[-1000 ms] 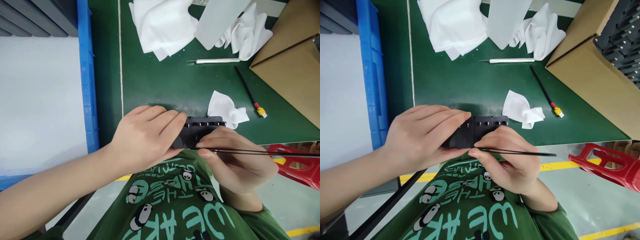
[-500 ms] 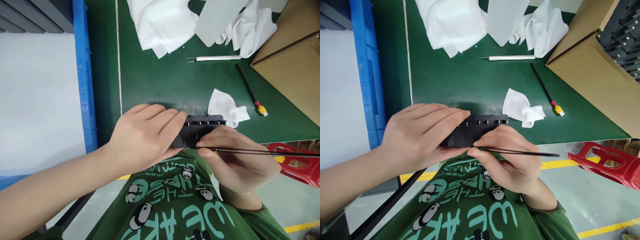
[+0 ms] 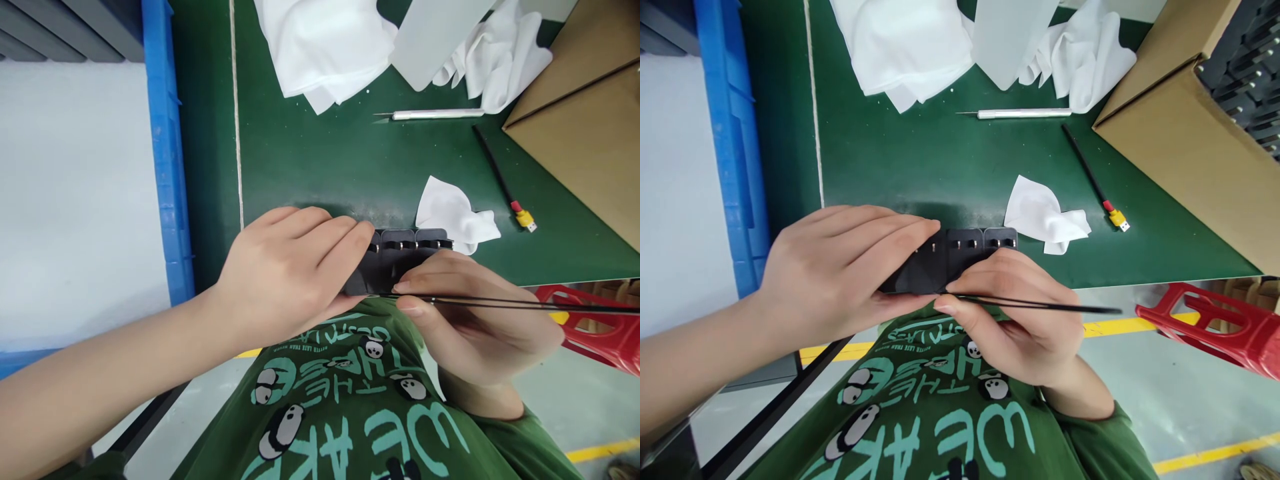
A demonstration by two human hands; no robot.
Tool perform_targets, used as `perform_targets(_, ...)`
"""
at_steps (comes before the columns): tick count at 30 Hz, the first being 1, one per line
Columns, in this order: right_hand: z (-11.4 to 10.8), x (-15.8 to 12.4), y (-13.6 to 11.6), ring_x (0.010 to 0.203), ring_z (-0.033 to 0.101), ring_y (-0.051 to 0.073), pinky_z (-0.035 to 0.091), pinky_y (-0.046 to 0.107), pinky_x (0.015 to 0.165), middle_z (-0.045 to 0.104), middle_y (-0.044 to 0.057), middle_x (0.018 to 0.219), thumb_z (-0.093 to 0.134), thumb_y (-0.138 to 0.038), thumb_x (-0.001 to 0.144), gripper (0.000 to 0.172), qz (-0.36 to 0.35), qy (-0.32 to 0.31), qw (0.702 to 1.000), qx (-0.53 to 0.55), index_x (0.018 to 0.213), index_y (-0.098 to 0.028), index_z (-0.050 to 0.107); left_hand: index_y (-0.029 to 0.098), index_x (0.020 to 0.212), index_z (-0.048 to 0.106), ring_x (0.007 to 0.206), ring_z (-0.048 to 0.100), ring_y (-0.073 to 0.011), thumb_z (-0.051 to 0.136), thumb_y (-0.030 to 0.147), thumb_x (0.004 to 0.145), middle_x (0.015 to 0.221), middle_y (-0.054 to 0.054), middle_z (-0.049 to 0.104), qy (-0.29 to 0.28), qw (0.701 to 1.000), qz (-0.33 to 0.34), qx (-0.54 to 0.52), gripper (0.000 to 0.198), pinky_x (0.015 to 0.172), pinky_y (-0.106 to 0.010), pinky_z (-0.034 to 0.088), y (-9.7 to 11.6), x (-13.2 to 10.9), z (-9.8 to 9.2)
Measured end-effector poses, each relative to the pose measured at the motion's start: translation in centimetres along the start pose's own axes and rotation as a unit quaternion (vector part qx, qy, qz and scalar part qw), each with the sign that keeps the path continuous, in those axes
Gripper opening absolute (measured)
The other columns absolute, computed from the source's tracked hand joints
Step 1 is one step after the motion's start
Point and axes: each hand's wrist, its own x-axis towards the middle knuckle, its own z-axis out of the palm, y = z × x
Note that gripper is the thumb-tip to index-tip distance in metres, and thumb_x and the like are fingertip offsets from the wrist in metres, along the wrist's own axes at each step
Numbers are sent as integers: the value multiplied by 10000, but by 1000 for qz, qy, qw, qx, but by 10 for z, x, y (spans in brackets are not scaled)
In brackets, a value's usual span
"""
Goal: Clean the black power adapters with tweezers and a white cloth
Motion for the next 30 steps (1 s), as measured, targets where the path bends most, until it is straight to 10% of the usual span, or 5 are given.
perform_targets(30, -1, 0, -2, 637, 624, 147, 538, 337, 554, 733, 26, 767, 792, -17, 772, 189, 6, 0, 1000, 5, 869, -152, 702, 189, 1172, 633, 785, 734, -275, 665, 448, 898, 922, -65, 770, 45, 998, -13, -40, 378, 605, -367, 505, 0, -5, 10)
